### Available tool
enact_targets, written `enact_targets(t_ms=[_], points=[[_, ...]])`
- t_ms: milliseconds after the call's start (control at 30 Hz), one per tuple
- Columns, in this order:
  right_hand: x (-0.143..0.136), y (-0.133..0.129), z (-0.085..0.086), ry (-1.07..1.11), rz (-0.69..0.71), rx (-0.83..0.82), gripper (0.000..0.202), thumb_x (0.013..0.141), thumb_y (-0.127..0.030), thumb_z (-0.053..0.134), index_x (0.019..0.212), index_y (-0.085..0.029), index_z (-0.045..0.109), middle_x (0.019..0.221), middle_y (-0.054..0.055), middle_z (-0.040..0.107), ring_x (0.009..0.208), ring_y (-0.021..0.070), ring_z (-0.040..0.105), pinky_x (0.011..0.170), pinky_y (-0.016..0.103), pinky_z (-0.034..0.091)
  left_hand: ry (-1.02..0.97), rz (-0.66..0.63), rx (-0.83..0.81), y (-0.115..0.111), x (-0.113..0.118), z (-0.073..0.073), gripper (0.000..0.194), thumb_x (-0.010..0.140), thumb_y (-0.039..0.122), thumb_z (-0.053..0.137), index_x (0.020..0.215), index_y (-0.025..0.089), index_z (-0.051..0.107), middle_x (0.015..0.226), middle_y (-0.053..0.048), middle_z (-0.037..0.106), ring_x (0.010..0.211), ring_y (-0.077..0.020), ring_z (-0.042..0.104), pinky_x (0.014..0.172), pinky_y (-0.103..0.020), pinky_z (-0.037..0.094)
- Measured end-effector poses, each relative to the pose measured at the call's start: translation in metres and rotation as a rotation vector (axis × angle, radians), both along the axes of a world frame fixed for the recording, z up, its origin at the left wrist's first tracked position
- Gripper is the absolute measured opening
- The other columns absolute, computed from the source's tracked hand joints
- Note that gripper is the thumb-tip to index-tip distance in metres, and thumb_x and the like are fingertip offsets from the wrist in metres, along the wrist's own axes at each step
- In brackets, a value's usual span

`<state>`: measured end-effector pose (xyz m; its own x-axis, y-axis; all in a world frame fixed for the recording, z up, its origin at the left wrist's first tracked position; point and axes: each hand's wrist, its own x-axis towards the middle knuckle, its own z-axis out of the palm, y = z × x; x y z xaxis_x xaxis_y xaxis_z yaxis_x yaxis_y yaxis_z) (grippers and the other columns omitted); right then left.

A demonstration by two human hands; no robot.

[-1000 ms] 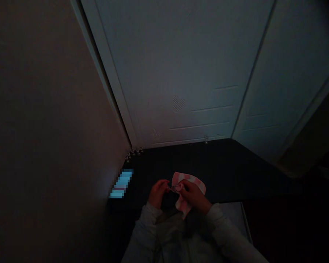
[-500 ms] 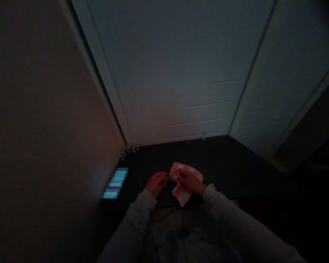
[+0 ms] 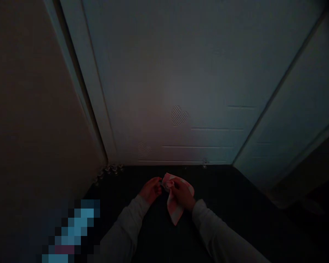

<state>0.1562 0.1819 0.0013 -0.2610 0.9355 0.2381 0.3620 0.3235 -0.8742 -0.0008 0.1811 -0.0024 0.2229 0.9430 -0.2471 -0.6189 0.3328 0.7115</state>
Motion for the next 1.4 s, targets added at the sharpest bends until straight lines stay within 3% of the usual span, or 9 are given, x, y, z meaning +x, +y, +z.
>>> enact_targets(t_ms=[133, 300, 433, 733, 900, 1400], points=[[-0.003, 0.017, 0.002, -0.026, 0.024, -0.049, 0.015, 0.073, -0.024, 0.042, 0.078, -0.017, 0.054, 0.074, 0.002, 0.058, 0.070, 0.0145, 0.053, 0.063, 0.025, 0.040, -0.080, -0.046, -0.004, 0.019, 0.003, -0.001, 0.020, 0.064, 0.030, 0.060, 0.070, 0.014, 0.050, 0.036, 0.010, 0.032, 0.033, -0.0017, 0.031, 0.035, -0.014, 0.021], [-0.007, 0.037, -0.001, -0.033, 0.025, -0.069, 0.012, 0.072, -0.019, 0.042, 0.077, -0.017, 0.052, 0.071, 0.001, 0.056, 0.065, 0.0126, 0.051, 0.059, 0.024, 0.039, -0.059, 0.009, 0.024, 0.043, 0.005, 0.001, 0.022, 0.063, 0.030, 0.061, 0.068, 0.015, 0.046, 0.034, 0.011, 0.030, 0.030, -0.0018, 0.027, 0.032, -0.014, 0.018], [-0.008, 0.040, -0.003, -0.018, 0.002, -0.055, 0.012, 0.072, -0.021, 0.044, 0.079, -0.017, 0.053, 0.073, 0.002, 0.057, 0.066, 0.0135, 0.052, 0.058, 0.024, 0.040, -0.039, -0.056, 0.038, 0.052, 0.005, 0.002, 0.022, 0.064, 0.031, 0.059, 0.068, 0.016, 0.044, 0.032, 0.012, 0.029, 0.026, -0.0015, 0.021, 0.030, -0.014, 0.019], [-0.004, 0.035, 0.005, 0.039, 0.012, -0.062, 0.018, 0.076, -0.022, 0.044, 0.090, -0.019, 0.055, 0.086, 0.004, 0.060, 0.079, 0.0153, 0.054, 0.069, 0.026, 0.042, 0.031, -0.094, 0.077, 0.052, 0.009, -0.001, 0.018, 0.071, 0.032, 0.051, 0.068, 0.014, 0.047, 0.032, 0.011, 0.031, 0.028, -0.0025, 0.023, 0.035, -0.018, 0.032], [-0.002, 0.035, 0.003, 0.030, 0.071, -0.024, 0.020, 0.077, -0.021, 0.042, 0.092, -0.019, 0.056, 0.090, 0.005, 0.061, 0.083, 0.0161, 0.054, 0.073, 0.028, 0.042, 0.020, -0.118, 0.093, 0.052, 0.008, -0.001, 0.017, 0.072, 0.031, 0.050, 0.069, 0.014, 0.047, 0.032, 0.011, 0.031, 0.028, -0.0028, 0.024, 0.036, -0.019, 0.032], [-0.002, 0.038, 0.004, 0.043, 0.073, -0.092, 0.020, 0.077, -0.027, 0.043, 0.089, -0.018, 0.057, 0.085, 0.005, 0.061, 0.079, 0.0153, 0.055, 0.069, 0.027, 0.043, -0.004, -0.160, 0.010, 0.051, 0.005, 0.006, 0.020, 0.066, 0.030, 0.058, 0.071, 0.017, 0.043, 0.039, 0.011, 0.030, 0.030, -0.0021, 0.024, 0.037, -0.019, 0.034]])
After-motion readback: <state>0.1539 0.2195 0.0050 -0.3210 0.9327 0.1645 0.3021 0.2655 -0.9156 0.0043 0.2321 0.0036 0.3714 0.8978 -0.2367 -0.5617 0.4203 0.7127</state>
